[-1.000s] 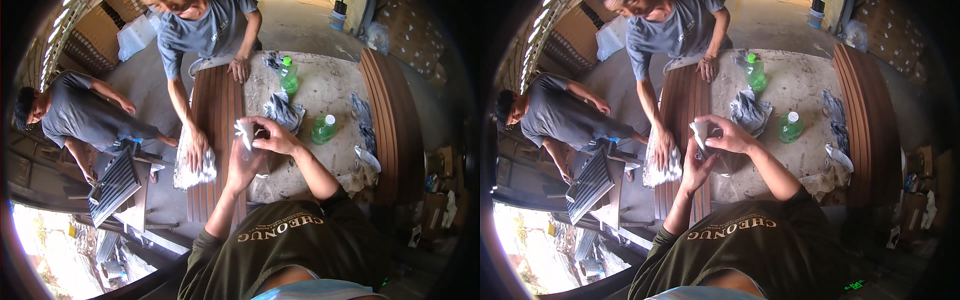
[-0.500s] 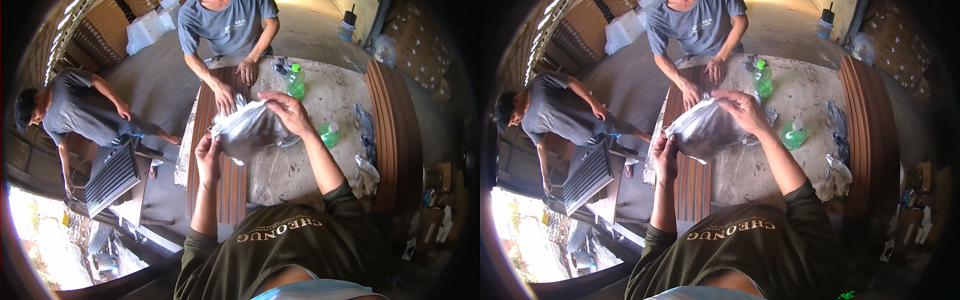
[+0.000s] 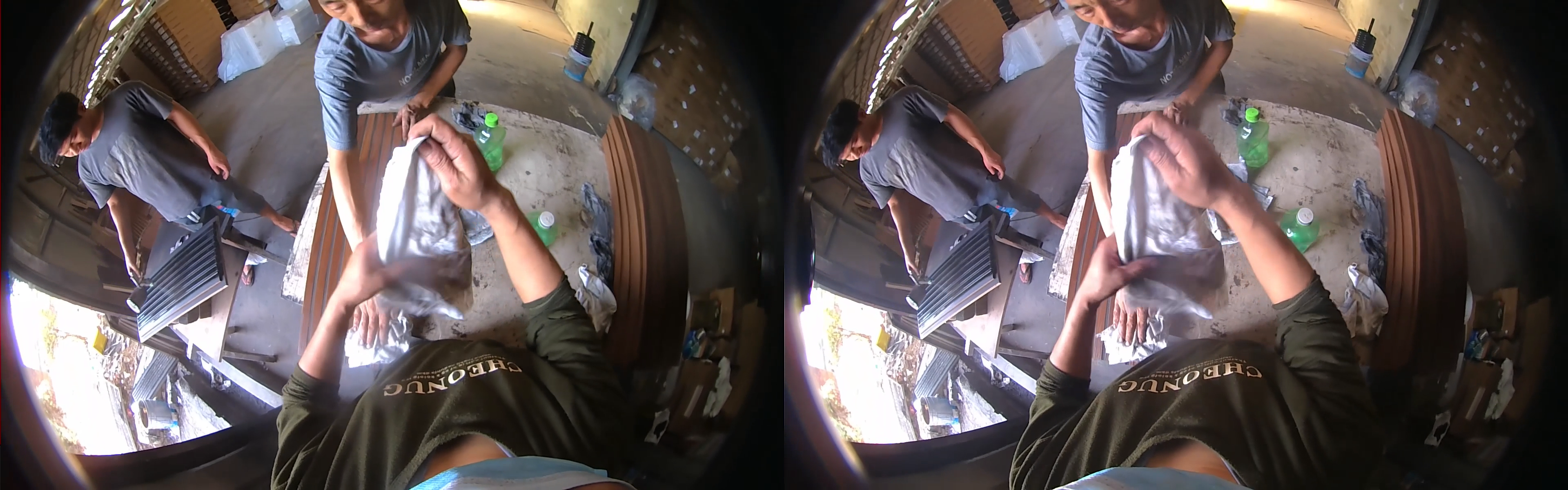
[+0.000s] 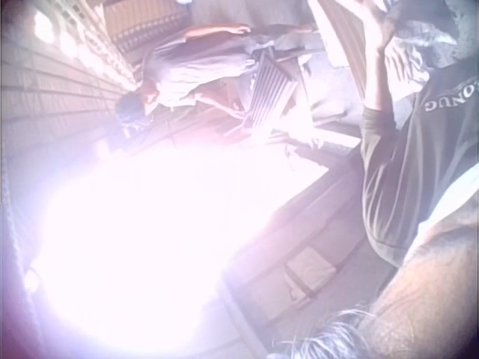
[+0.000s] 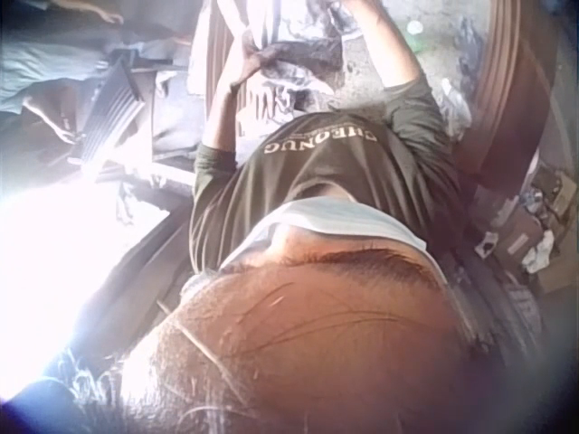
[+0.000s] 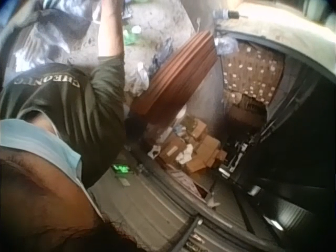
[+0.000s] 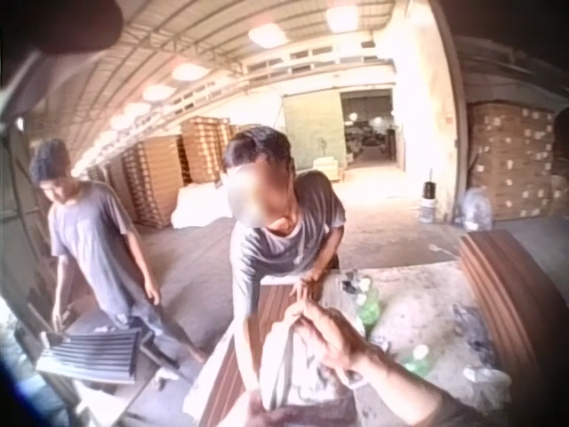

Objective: The person wipes a wooden slatted panel with a cloth by hand, periodically applying liquid from a bottle, and moves the panel to a stack.

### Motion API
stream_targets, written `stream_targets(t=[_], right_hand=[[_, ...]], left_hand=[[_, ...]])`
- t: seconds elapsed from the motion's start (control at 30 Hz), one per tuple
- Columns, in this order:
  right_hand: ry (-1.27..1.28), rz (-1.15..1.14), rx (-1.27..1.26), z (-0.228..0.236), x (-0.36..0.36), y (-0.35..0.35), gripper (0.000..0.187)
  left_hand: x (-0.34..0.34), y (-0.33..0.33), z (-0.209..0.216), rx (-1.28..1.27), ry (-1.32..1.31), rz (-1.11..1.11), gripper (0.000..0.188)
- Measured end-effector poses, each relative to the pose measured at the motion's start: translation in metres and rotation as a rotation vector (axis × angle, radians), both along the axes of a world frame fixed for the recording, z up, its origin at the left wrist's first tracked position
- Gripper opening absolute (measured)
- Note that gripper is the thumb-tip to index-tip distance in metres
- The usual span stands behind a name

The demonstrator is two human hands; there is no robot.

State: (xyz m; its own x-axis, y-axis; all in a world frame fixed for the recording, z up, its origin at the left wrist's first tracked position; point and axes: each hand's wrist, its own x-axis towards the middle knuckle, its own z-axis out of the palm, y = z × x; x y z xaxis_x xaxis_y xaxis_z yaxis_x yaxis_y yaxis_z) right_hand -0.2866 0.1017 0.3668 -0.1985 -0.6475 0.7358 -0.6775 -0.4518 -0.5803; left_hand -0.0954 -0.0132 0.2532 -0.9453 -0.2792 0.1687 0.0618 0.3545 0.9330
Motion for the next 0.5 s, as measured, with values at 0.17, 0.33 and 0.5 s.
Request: stream_targets(t=[0.17,0.33,0.5], right_hand=[[-0.140,0.156,0.173,-0.017,-0.031,-0.003,0.049],[0.011,0.112,0.174,-0.019,-0.032,-0.033,0.073],[-0.054,0.106,0.104,-0.032,-0.010,-0.072,0.061]], left_hand=[[0.026,-0.032,0.025,0.030,-0.116,0.147,0.022],[0.047,-0.069,0.059,-0.554,0.056,0.451,0.024],[0.080,-0.069,0.091,-0.927,0.087,0.793,0.019]])
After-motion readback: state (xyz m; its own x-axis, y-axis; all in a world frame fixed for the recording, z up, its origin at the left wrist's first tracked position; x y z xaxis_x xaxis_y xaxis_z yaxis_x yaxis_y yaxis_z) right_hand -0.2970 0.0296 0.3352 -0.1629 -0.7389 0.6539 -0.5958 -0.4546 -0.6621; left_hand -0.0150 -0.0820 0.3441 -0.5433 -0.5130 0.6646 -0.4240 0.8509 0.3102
